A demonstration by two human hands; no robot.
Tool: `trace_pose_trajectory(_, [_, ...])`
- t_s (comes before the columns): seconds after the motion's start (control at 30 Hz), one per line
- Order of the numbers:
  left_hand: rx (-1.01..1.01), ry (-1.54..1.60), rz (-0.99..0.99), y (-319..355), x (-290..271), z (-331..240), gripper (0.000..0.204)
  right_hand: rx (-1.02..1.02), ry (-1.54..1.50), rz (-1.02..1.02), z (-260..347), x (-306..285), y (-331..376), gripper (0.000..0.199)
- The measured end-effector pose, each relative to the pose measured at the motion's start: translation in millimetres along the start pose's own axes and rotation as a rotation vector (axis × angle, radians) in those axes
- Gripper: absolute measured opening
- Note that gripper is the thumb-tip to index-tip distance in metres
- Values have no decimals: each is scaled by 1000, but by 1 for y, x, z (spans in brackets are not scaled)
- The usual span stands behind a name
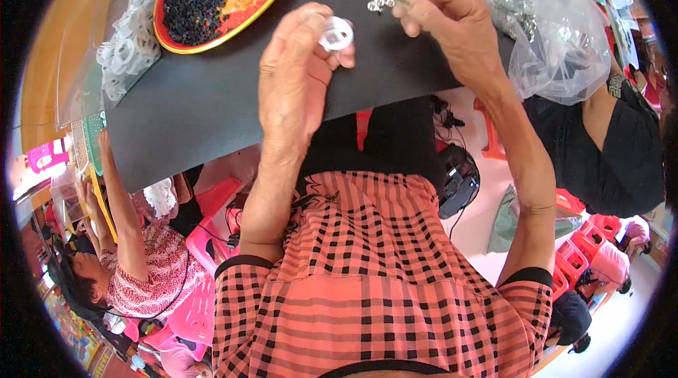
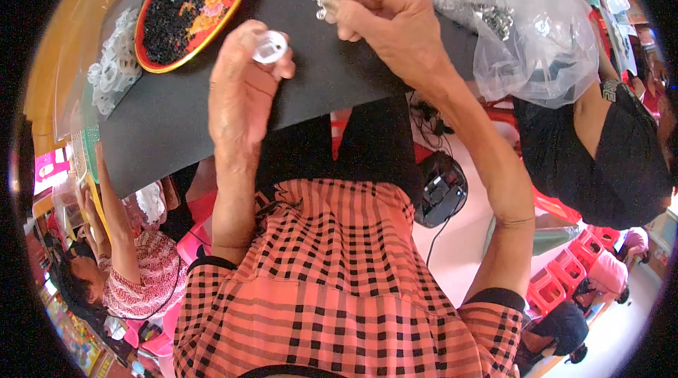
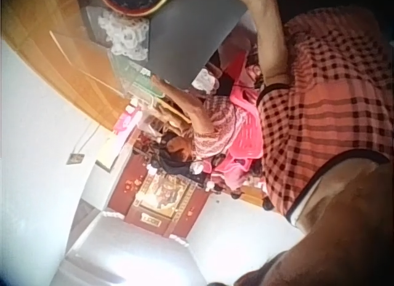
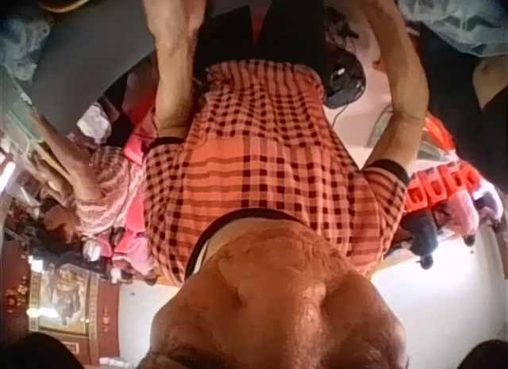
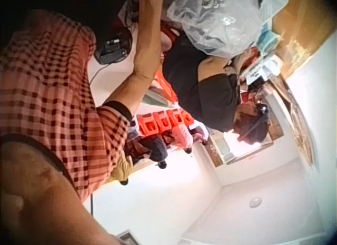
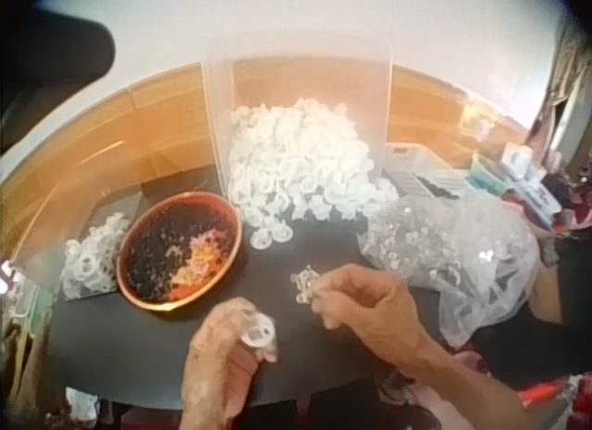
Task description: The person assembles small components by hand, inserting metal clips and small black pieces into white plastic circular caps.
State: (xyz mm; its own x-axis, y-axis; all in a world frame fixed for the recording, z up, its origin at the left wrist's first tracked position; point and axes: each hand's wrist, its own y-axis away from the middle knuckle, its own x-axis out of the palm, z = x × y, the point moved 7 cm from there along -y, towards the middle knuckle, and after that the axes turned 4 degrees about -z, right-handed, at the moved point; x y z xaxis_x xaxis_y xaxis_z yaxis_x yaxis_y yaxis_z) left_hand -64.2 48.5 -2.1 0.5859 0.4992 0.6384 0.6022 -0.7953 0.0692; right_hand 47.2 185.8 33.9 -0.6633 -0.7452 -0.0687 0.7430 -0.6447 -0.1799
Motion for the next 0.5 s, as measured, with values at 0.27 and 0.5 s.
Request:
trace_pose_trajectory(0.27, [39,-40,-21,13,-18,-17,26,-22,95,46,-11,-1,10,17])
trace_pose_trajectory(0.5, [-37,81,27,22,-17,-14,29,36,110,31,-13,-4,15,15])
